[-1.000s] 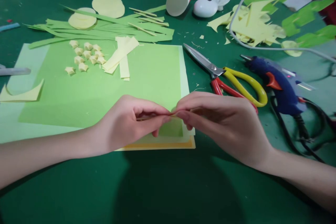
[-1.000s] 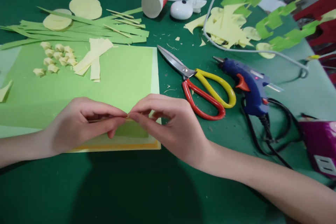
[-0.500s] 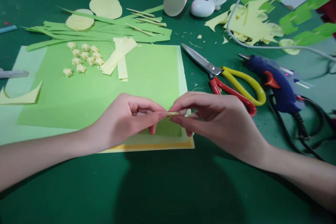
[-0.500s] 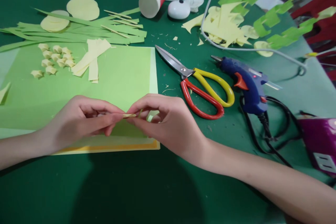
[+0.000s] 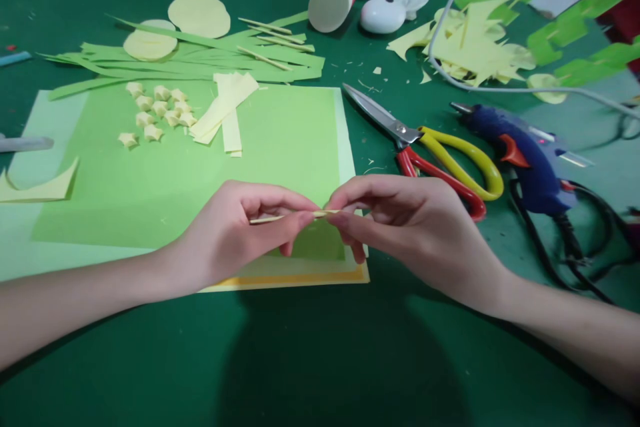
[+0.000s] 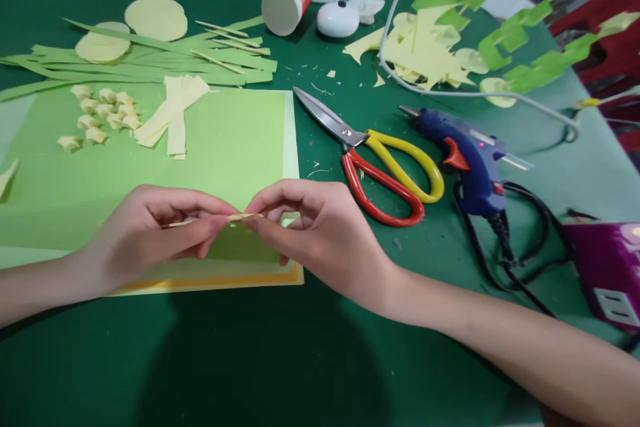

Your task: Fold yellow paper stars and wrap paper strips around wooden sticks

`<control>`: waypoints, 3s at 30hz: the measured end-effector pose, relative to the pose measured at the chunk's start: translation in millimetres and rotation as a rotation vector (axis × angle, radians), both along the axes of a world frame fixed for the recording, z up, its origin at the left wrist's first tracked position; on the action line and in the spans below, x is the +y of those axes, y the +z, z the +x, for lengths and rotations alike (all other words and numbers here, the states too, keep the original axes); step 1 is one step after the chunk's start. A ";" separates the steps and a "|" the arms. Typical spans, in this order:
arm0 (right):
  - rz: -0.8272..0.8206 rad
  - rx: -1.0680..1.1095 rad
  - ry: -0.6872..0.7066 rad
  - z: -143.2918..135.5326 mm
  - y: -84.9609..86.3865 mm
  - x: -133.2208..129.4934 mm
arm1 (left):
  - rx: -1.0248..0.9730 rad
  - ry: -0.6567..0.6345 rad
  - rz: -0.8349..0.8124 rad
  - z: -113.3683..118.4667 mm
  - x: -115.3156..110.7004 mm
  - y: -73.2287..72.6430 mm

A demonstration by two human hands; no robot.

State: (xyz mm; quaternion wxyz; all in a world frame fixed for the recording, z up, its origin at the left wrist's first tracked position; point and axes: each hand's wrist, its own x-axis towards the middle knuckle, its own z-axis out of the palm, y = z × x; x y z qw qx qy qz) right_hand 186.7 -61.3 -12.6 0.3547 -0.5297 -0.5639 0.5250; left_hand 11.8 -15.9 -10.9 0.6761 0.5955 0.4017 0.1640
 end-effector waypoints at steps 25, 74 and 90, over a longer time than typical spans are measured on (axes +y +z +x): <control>-0.724 0.583 0.105 2.8 -5.3 12.1 | 0.114 -0.089 0.348 -4.6 -6.4 -7.3; -0.102 0.169 -0.003 -2.0 -5.2 2.6 | 0.163 -0.039 -0.024 -3.7 -0.4 7.0; 0.314 -0.027 -0.001 -4.0 -12.1 1.1 | 0.088 -0.047 -0.050 -6.2 -0.4 -0.3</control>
